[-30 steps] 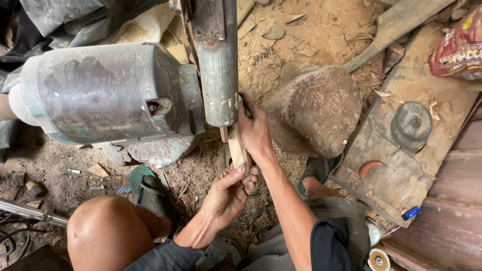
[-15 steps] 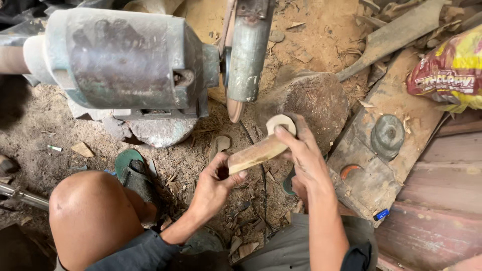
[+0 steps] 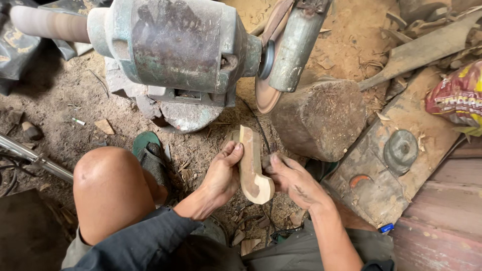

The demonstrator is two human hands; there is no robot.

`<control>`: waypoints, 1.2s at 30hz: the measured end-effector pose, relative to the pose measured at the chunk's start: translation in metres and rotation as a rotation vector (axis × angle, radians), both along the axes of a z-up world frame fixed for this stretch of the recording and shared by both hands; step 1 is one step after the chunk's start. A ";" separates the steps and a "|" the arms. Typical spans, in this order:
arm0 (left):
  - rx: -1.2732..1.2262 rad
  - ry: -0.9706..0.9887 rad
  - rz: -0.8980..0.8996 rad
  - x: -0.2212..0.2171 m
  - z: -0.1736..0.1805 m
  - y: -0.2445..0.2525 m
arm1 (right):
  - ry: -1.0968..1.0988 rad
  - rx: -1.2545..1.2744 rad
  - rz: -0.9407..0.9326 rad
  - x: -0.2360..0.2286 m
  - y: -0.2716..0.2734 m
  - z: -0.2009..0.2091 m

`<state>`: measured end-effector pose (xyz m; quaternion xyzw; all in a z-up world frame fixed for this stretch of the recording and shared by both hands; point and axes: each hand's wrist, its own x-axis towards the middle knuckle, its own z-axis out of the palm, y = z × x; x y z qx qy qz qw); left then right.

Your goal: The person holds a small curved wooden piece against a rotating grinding wheel, repeatedly rotating and repositioning the piece to smooth its edges and surfaces. The person continues this process throughout the clip, focusing on different sides of the wooden object.

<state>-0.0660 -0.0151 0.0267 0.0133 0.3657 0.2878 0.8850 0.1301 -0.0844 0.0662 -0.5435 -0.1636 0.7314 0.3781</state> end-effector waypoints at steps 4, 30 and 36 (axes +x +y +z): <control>0.247 0.015 -0.052 0.012 -0.019 0.001 | 0.022 0.139 0.049 -0.013 0.005 -0.013; 0.677 0.322 -0.429 0.037 0.015 0.068 | -0.423 0.599 -0.277 0.022 0.083 0.013; 0.675 0.343 -0.394 0.040 0.012 0.074 | -0.347 0.614 -0.307 0.023 0.095 0.014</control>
